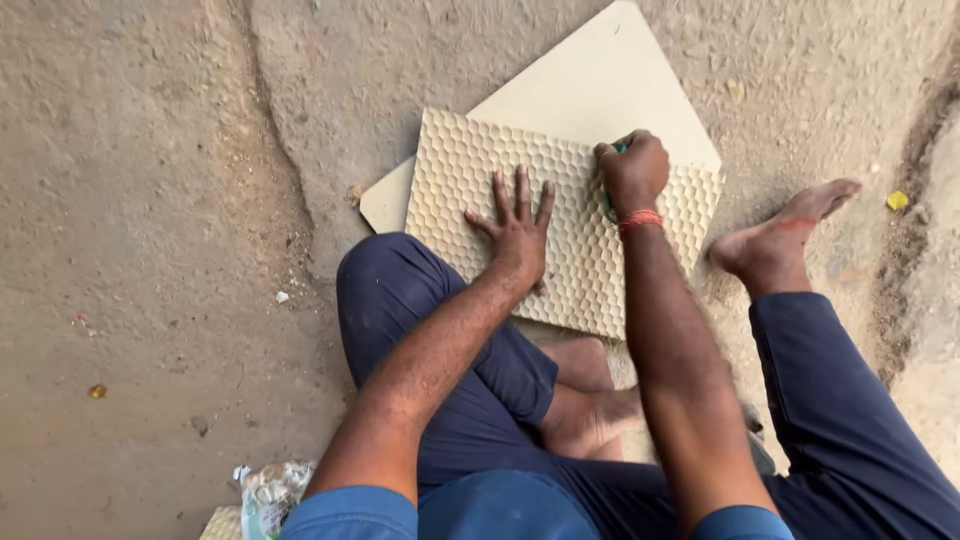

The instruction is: The person sits on the ground with a textured decorative panel resting on their legs and rubs a green abrasive pad over the panel's surface, steadying it with the other hand. Near the end they lift and reposition the panel and continue rubbing its surface with the pad.

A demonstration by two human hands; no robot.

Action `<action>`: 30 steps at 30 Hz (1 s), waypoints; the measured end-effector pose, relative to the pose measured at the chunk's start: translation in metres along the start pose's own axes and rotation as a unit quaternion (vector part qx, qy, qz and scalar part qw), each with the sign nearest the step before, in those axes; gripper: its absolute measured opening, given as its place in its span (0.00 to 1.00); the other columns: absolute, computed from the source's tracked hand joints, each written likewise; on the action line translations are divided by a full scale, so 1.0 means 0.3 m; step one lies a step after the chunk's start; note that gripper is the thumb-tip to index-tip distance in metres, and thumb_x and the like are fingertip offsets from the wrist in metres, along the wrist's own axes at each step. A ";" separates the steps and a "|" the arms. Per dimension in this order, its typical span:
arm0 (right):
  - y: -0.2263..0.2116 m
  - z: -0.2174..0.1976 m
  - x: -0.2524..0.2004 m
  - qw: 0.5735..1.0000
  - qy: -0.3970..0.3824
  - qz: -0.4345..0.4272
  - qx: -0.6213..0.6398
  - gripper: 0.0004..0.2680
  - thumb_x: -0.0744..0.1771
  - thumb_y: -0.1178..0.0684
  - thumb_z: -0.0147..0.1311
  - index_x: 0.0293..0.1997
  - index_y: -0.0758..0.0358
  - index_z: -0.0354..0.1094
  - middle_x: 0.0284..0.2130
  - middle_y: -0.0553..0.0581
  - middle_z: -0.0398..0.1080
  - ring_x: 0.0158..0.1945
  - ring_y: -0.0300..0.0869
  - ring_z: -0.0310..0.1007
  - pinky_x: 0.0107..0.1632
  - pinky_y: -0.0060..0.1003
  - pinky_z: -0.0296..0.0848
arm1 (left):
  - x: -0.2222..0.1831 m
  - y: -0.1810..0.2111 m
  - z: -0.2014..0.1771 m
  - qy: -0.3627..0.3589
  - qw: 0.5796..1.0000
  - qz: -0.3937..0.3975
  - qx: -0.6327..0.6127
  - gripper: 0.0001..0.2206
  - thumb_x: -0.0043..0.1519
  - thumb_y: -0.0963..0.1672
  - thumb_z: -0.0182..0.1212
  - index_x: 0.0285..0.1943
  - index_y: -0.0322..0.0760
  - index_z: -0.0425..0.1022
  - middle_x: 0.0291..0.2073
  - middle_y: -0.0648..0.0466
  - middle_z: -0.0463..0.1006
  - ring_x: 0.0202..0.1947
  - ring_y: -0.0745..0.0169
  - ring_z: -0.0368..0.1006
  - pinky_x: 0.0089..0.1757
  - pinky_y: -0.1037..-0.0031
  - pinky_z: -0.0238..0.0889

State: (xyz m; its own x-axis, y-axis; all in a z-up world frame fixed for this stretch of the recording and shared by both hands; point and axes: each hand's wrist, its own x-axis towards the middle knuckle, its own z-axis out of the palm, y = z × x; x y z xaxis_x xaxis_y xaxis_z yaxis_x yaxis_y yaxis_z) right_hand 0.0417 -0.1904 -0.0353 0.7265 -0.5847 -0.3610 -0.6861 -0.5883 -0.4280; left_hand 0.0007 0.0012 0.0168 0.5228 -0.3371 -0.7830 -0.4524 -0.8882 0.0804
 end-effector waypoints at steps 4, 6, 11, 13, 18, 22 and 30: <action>-0.055 0.013 -0.029 0.999 -0.024 0.042 0.006 0.11 0.61 0.46 0.68 0.34 0.63 0.76 0.29 0.61 0.79 0.33 0.49 0.80 0.41 0.43 0.77 | 0.015 -0.004 0.002 0.012 1.000 -0.001 -0.002 0.78 0.33 0.60 0.83 0.80 0.47 0.11 0.75 0.32 0.09 0.72 0.13 0.11 0.52 0.09 0.42; 0.009 0.037 -0.029 0.999 -0.013 0.030 0.004 0.11 0.61 0.46 0.68 0.34 0.64 0.76 0.29 0.62 0.78 0.33 0.50 0.80 0.41 0.44 0.76 | -0.001 -0.001 -0.011 -0.008 1.000 -0.001 0.001 0.79 0.33 0.59 0.84 0.80 0.47 0.12 0.75 0.32 0.09 0.72 0.13 0.11 0.52 0.10 0.42; 0.054 0.085 -0.061 1.000 0.012 0.012 0.025 0.13 0.61 0.44 0.69 0.33 0.64 0.76 0.31 0.64 0.78 0.35 0.53 0.79 0.43 0.46 0.76 | -0.036 0.014 0.023 -0.003 1.000 -0.006 -0.001 0.77 0.32 0.57 0.85 0.82 0.50 0.18 0.78 0.37 0.13 0.75 0.15 0.15 0.54 0.12 0.45; 0.100 0.137 -0.004 0.999 0.051 -0.019 -0.003 0.14 0.62 0.43 0.69 0.33 0.64 0.75 0.30 0.66 0.77 0.35 0.56 0.78 0.43 0.49 0.75 | -0.011 0.001 -0.002 0.038 0.998 -0.010 -0.042 0.78 0.31 0.57 0.86 0.83 0.49 0.19 0.77 0.36 0.13 0.75 0.15 0.15 0.53 0.10 0.43; 0.008 0.065 0.000 0.999 0.027 -0.021 0.003 0.14 0.60 0.42 0.69 0.32 0.65 0.75 0.30 0.67 0.77 0.35 0.57 0.78 0.44 0.50 0.75 | 0.003 -0.010 -0.008 0.026 0.999 -0.010 -0.028 0.78 0.31 0.57 0.86 0.82 0.50 0.18 0.78 0.36 0.14 0.75 0.16 0.15 0.53 0.10 0.42; 0.103 0.129 -0.004 0.997 0.067 -0.027 0.017 0.12 0.61 0.44 0.68 0.33 0.64 0.76 0.31 0.66 0.77 0.36 0.57 0.78 0.44 0.50 0.75 | -0.017 -0.003 -0.015 0.025 0.999 -0.007 -0.027 0.77 0.32 0.57 0.86 0.82 0.49 0.19 0.78 0.35 0.13 0.74 0.15 0.15 0.53 0.10 0.42; 0.075 0.019 -0.046 0.999 0.016 0.004 0.038 0.12 0.62 0.45 0.70 0.35 0.64 0.76 0.29 0.64 0.78 0.33 0.50 0.78 0.42 0.45 0.75 | -0.012 0.005 -0.001 0.008 1.000 -0.009 0.007 0.78 0.33 0.58 0.85 0.81 0.48 0.15 0.78 0.34 0.13 0.74 0.13 0.14 0.53 0.11 0.43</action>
State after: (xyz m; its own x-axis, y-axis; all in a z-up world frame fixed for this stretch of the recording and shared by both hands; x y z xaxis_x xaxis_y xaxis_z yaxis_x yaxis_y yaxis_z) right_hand 0.0166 -0.1923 -0.0448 0.7191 -0.6072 -0.3381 -0.6856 -0.5401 -0.4882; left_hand -0.0016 0.0009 0.0199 0.5419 -0.3268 -0.7743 -0.4531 -0.8896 0.0584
